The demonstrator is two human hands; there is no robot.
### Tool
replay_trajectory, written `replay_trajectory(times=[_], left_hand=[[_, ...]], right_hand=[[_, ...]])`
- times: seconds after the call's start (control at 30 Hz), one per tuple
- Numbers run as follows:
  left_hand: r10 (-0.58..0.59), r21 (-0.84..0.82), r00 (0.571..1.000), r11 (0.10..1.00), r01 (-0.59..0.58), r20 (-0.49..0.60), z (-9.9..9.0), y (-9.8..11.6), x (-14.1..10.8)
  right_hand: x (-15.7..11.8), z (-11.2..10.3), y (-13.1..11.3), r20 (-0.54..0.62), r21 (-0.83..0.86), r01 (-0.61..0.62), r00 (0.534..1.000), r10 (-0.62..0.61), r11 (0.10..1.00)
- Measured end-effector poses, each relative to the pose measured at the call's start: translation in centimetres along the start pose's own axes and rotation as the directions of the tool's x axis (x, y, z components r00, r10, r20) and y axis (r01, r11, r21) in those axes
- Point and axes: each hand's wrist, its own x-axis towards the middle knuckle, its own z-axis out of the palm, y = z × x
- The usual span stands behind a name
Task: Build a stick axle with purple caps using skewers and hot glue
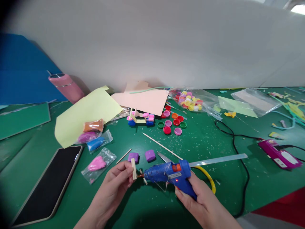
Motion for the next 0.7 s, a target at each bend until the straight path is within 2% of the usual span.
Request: replay_trajectory(times=[0.13,0.3,0.47,0.7], left_hand=[[0.000,0.002,1.000,1.000,0.000,0.002,0.0,-0.1,0.0],[-0.003,0.011,1.000,1.000,0.002,0.000,0.0,0.0,0.0],[-0.006,0.010,1.000,1.000,0.006,-0.005,0.1,0.0,0.0],[-0.019,-0.003,1.000,1.000,0.019,0.004,0.1,-0.1,-0.1]], right_hand=[[0.0,-0.3,0.0,0.000,-0.048,0.019,1.000,-0.019,0.999],[-0.1,0.0,-0.2,-0.065,-0.024,0.006,0.998,-0.008,1.000],[-0.3,0.1,-0.4,-0.076,-0.018,0.007,0.997,-0.008,1.000],[0.0,-0.5,1.5,0.091,-0.028,-0.010,0.996,0.012,1.000]])
